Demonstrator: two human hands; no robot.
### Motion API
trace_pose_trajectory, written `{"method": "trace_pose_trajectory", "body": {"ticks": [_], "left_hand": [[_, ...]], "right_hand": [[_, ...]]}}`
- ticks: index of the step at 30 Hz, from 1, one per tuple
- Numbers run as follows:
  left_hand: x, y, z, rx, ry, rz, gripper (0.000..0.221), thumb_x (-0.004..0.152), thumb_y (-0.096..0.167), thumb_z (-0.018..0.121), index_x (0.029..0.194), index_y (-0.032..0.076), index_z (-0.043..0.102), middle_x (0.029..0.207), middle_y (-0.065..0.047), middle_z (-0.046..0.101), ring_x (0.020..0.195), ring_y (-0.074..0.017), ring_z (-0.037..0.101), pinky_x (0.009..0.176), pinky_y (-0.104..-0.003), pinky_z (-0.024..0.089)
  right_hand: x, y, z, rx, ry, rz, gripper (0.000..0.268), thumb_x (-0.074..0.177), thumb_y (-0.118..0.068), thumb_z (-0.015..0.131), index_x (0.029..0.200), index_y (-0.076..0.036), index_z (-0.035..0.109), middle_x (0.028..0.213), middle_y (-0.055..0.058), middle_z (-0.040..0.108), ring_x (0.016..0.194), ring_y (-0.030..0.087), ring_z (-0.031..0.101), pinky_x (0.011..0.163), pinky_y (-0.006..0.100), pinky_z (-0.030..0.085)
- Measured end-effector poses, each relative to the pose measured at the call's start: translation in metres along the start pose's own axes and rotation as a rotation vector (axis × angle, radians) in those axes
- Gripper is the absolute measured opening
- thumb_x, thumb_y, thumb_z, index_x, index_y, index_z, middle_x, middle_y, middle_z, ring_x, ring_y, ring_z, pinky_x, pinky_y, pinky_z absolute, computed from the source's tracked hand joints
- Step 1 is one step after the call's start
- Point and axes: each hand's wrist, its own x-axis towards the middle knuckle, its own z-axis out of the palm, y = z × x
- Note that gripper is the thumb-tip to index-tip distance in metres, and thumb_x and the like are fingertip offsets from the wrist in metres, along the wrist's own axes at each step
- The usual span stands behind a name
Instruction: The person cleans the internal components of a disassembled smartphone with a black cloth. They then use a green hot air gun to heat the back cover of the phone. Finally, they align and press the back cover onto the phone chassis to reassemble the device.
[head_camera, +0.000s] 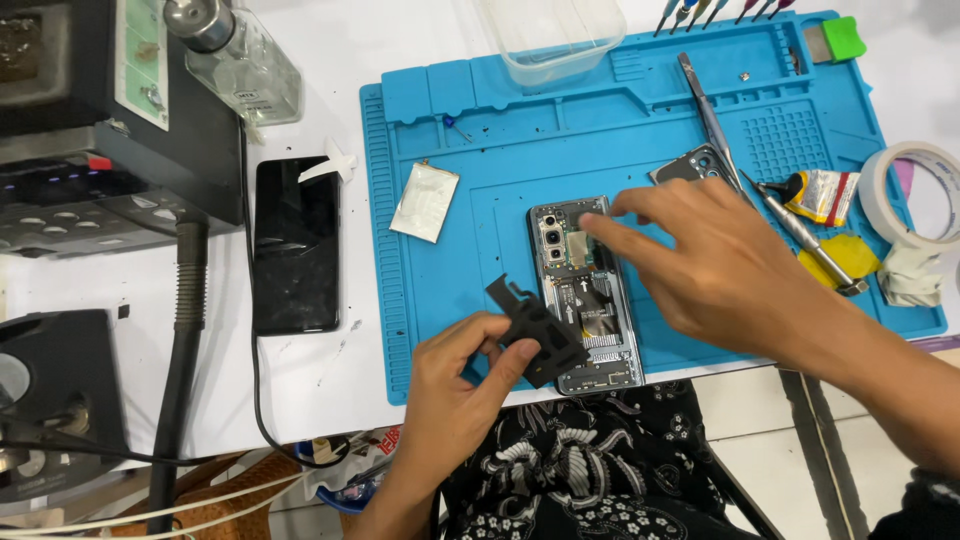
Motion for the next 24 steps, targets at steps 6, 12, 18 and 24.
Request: {"method": "trace_pose_trajectory", "body": {"ticks": [6,12,18,24], "left_hand": [[0.024,0.026,0.007,-0.017,-0.040,-0.128,0.033,0.089,0.035,0.075,0.115,0.014,0.075,0.080,0.001,0.067,0.067,-0.0118,0.055,0.064,-0.032,0.052],[0.040,0.041,0.015,-0.022,-0.058,-0.272,0.033,0.084,0.039,0.078,0.105,0.016,0.066,0.073,0.003,0.071,0.059,-0.0093,0.050,0.060,-0.027,0.046],[0.046,0.033,0.025,0.144,-0.059,-0.134,0.022,0.090,0.034,0.076,0.098,0.015,0.067,0.076,0.004,0.071,0.068,-0.0081,0.064,0.063,-0.026,0.055],[0.053,0.035,0.027,0.277,-0.031,-0.005,0.012,0.096,0.027,0.069,0.098,0.015,0.069,0.085,0.004,0.075,0.065,-0.0122,0.058,0.061,-0.032,0.049]], "right_hand": [[-0.018,-0.014,-0.006,-0.006,0.319,-0.386,0.024,0.099,-0.013,0.055,0.116,0.000,0.067,0.098,0.018,0.068,0.081,0.028,0.067,0.065,0.042,0.049],[-0.029,-0.004,-0.003,0.010,0.242,-0.174,0.024,0.093,0.004,0.056,0.113,0.005,0.068,0.102,0.017,0.067,0.078,0.032,0.064,0.064,0.042,0.043],[-0.024,0.000,0.004,0.023,0.121,-0.013,0.018,0.096,-0.001,0.067,0.114,-0.003,0.069,0.098,0.008,0.065,0.076,0.029,0.058,0.061,0.041,0.040],[-0.021,0.007,0.007,0.034,0.088,0.013,0.021,0.096,-0.002,0.069,0.117,-0.004,0.068,0.098,0.009,0.066,0.079,0.029,0.060,0.061,0.041,0.044]]}}
